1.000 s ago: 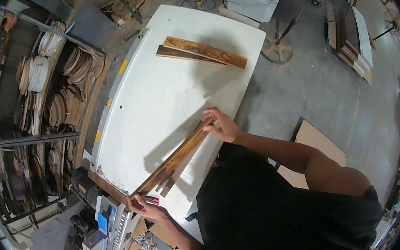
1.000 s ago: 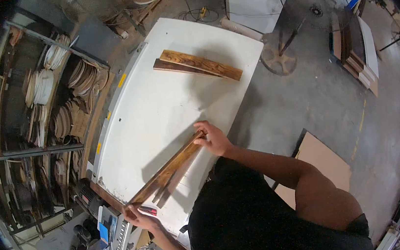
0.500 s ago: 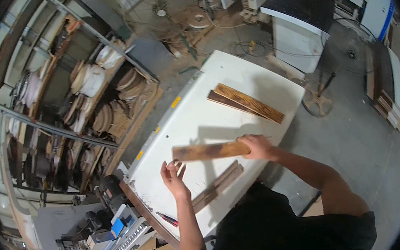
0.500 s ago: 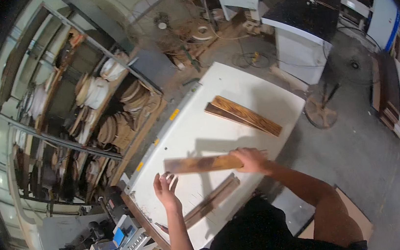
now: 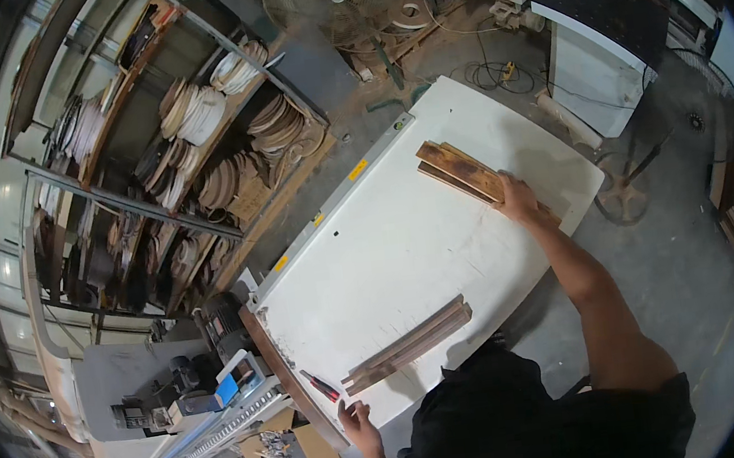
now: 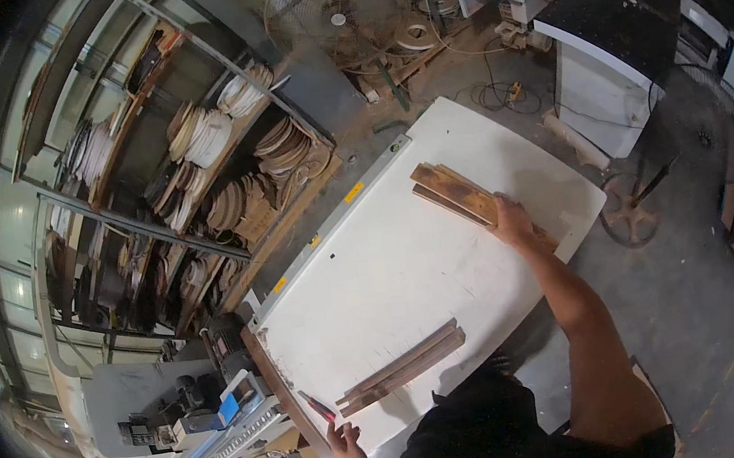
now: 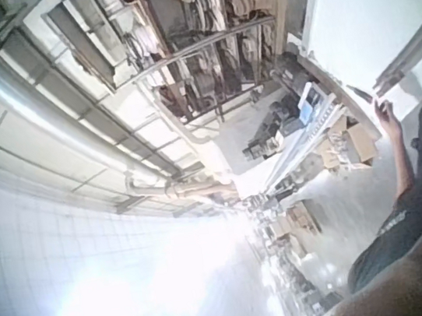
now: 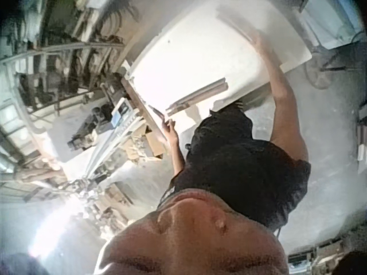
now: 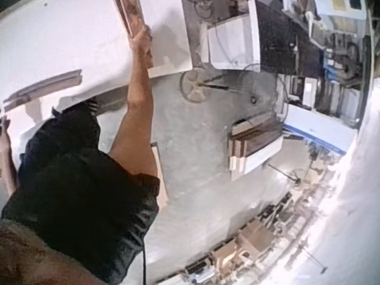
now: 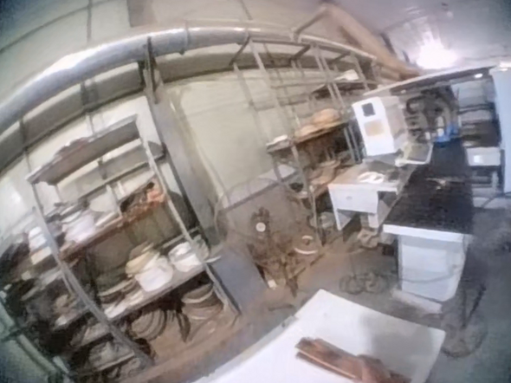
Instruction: The recorder is sorting and inspecting stained wood planks on a work table in a factory setting.
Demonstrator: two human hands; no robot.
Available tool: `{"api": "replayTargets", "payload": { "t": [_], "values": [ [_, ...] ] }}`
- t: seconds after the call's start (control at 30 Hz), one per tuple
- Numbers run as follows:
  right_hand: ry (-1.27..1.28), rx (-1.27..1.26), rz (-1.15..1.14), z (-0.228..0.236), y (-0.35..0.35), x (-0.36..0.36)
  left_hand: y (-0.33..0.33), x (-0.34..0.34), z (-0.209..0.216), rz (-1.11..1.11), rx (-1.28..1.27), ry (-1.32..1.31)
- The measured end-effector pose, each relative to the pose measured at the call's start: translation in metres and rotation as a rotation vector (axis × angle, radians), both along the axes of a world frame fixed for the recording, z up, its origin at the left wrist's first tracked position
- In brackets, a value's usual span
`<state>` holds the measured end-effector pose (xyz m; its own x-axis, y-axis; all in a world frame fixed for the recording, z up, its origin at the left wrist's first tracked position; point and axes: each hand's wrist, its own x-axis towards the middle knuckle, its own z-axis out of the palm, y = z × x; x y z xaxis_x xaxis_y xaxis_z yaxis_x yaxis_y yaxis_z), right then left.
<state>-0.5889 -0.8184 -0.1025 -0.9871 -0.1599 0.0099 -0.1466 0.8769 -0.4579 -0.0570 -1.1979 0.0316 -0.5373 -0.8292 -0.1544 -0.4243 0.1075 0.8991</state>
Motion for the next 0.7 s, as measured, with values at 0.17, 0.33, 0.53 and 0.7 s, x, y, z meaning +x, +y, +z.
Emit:
{"api": "replayTargets", "payload": {
  "t": [0.17,0.33,0.53,0.7],
  "values": [
    [-0.119,0.102,0.012,0.043,-0.041,-0.023,-0.003,0.025,-0.007,0.059,0.012,0.023],
    [-0.120,0.135,-0.054,0.021,-0.066,-0.052,0.011,-0.014,0.030,-0.148,-0.161,-0.135],
    [-0.047,0.196,-0.091,0.006,-0.084,-0.050,0.015,-0.015,0.035,-0.238,-0.235,-0.218],
    [0.000,0.279,-0.032,-0.004,-0.072,-0.051,0.013,-0.017,0.025,-0.294,-0.198,-0.223]
  ]
}}
